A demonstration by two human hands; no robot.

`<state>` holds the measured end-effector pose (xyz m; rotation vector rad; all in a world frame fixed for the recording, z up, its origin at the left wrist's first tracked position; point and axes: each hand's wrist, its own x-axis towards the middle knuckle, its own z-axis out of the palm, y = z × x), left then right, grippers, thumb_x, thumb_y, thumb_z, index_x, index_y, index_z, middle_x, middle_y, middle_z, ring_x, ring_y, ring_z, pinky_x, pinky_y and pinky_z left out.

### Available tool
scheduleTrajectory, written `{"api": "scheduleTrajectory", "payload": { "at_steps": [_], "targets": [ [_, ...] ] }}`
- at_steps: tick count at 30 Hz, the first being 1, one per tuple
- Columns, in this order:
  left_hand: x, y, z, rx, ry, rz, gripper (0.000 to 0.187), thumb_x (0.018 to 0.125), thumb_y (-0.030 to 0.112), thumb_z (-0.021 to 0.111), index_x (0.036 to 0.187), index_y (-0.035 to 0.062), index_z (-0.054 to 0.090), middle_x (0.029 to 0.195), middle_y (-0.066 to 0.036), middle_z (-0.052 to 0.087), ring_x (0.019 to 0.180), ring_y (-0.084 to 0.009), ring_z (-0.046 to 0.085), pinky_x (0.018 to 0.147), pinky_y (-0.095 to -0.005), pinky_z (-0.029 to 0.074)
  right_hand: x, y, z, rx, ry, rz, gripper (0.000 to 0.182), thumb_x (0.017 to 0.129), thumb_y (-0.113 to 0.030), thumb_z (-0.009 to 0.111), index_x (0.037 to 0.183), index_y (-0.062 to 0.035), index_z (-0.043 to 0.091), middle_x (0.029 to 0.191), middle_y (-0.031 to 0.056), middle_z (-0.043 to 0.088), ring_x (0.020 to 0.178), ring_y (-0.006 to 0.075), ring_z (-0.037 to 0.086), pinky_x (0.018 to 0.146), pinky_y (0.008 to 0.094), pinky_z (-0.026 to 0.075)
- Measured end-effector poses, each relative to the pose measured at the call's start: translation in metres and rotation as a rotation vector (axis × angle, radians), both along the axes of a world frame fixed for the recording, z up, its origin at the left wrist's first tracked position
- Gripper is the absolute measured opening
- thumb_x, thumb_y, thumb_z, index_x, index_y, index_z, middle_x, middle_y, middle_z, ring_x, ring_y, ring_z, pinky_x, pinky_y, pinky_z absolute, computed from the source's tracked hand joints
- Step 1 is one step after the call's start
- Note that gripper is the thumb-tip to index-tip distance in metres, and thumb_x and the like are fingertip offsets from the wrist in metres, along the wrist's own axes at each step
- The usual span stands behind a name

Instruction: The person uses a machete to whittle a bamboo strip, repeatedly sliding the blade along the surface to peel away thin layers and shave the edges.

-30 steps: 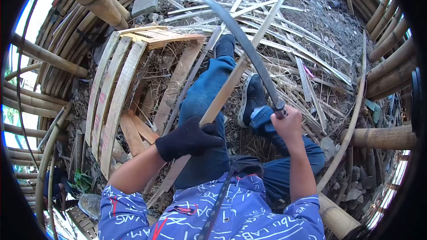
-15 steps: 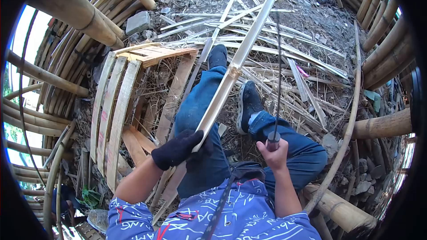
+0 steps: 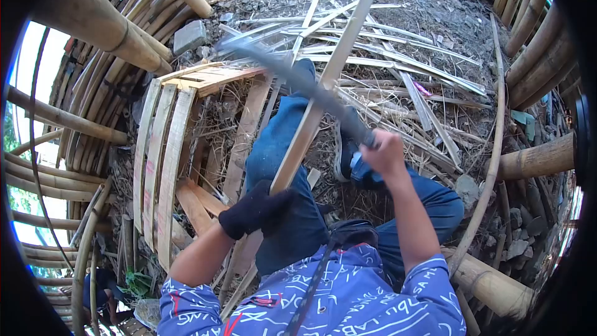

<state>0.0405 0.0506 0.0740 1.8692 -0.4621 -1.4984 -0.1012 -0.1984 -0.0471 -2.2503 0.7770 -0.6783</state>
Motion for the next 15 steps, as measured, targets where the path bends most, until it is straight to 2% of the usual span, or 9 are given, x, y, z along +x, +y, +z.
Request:
{"api": "scheduleTrajectory", "payload": {
  "at_steps": [2,3,5,6,8,11,12,13,15],
  "targets": [
    [0.003,0.003,-0.004,0.005,0.076,0.059,0.041,0.091,0.041,0.055,0.075,0.0042,0.056,0.052,0.000,0.049,0.040,-0.0086,0.048,0.038,-0.0247,0.036,0.006,-0.021,-0.002,0.102,0.007,-0.187,0.014,0.067,-0.014,0.066,0.063,-0.0022,0.058,0.056,0.0150,0.059,0.053,0.0303,0.061,0.052,0.0377,0.047],
    [0.005,0.007,-0.010,-0.027,0.159,0.096,0.042,0.092,0.043,0.053,0.074,0.0053,0.056,0.053,0.001,0.048,0.041,-0.0079,0.046,0.039,-0.0242,0.036,0.002,-0.028,-0.004,0.098,-0.001,-0.182,0.014,0.067,-0.014,0.066,0.063,-0.0022,0.058,0.056,0.0150,0.059,0.053,0.0303,0.061,0.052,0.0377,0.047],
    [0.011,0.006,-0.013,-0.066,0.238,0.143,0.043,0.093,0.044,0.051,0.073,0.0064,0.055,0.054,0.001,0.047,0.042,-0.0073,0.044,0.040,-0.0237,0.035,-0.008,-0.033,-0.010,0.313,-0.010,-0.287,0.016,0.069,-0.012,0.063,0.061,-0.0005,0.055,0.055,0.0110,0.057,0.050,0.0197,0.057,0.051,0.0336,0.044],
    [0.012,0.005,-0.012,-0.064,0.240,0.094,0.044,0.094,0.045,0.050,0.072,0.0070,0.055,0.055,0.002,0.047,0.043,-0.0068,0.043,0.041,-0.0236,0.035,-0.013,-0.027,-0.011,0.311,-0.010,-0.277,0.016,0.069,-0.012,0.063,0.061,-0.0005,0.055,0.055,0.0110,0.057,0.050,0.0197,0.057,0.051,0.0336,0.044],
    [0.012,0.000,-0.012,-0.055,0.249,0.053,0.044,0.094,0.045,0.049,0.071,0.0076,0.054,0.056,0.002,0.046,0.043,-0.0063,0.041,0.042,-0.0235,0.035,-0.028,-0.013,-0.010,0.288,-0.111,-0.207,0.015,0.069,-0.010,0.062,0.060,-0.0003,0.054,0.053,0.0062,0.056,0.049,0.0113,0.052,0.047,0.0297,0.041],
    [0.008,-0.006,-0.011,0.003,0.203,0.028,0.046,0.094,0.046,0.048,0.069,0.0076,0.054,0.056,0.003,0.047,0.044,-0.0058,0.042,0.043,-0.0243,0.036,-0.026,0.030,0.029,0.382,-0.137,0.025,0.012,0.068,-0.009,0.064,0.063,-0.0006,0.056,0.052,0.0039,0.054,0.047,0.0073,0.050,0.044,0.0273,0.040],
    [0.008,-0.006,-0.011,-0.002,0.207,0.035,0.047,0.094,0.046,0.049,0.069,0.0073,0.054,0.055,0.003,0.047,0.044,-0.0060,0.042,0.043,-0.0245,0.036,-0.023,0.041,0.038,0.381,-0.119,0.109,0.013,0.067,-0.010,0.066,0.064,-0.0004,0.057,0.052,0.0064,0.056,0.046,0.0120,0.053,0.046,0.0296,0.042],
    [0.007,-0.007,-0.012,-0.009,0.209,0.045,0.047,0.094,0.046,0.049,0.069,0.0069,0.054,0.055,0.003,0.047,0.045,-0.0061,0.043,0.044,-0.0248,0.036,-0.017,0.048,0.044,0.294,-0.131,0.177,0.013,0.067,-0.012,0.067,0.066,-0.0016,0.059,0.056,0.0116,0.059,0.049,0.0224,0.060,0.050,0.0338,0.047],
    [0.002,-0.007,-0.010,0.017,0.147,0.023,0.047,0.094,0.046,0.049,0.068,0.0068,0.054,0.055,0.003,0.047,0.044,-0.0062,0.043,0.043,-0.0246,0.036,-0.005,0.048,0.031,0.189,0.032,0.235,0.012,0.067,-0.014,0.068,0.067,-0.0038,0.061,0.063,0.0156,0.062,0.058,0.0324,0.063,0.056,0.0378,0.050]
  ]
}}
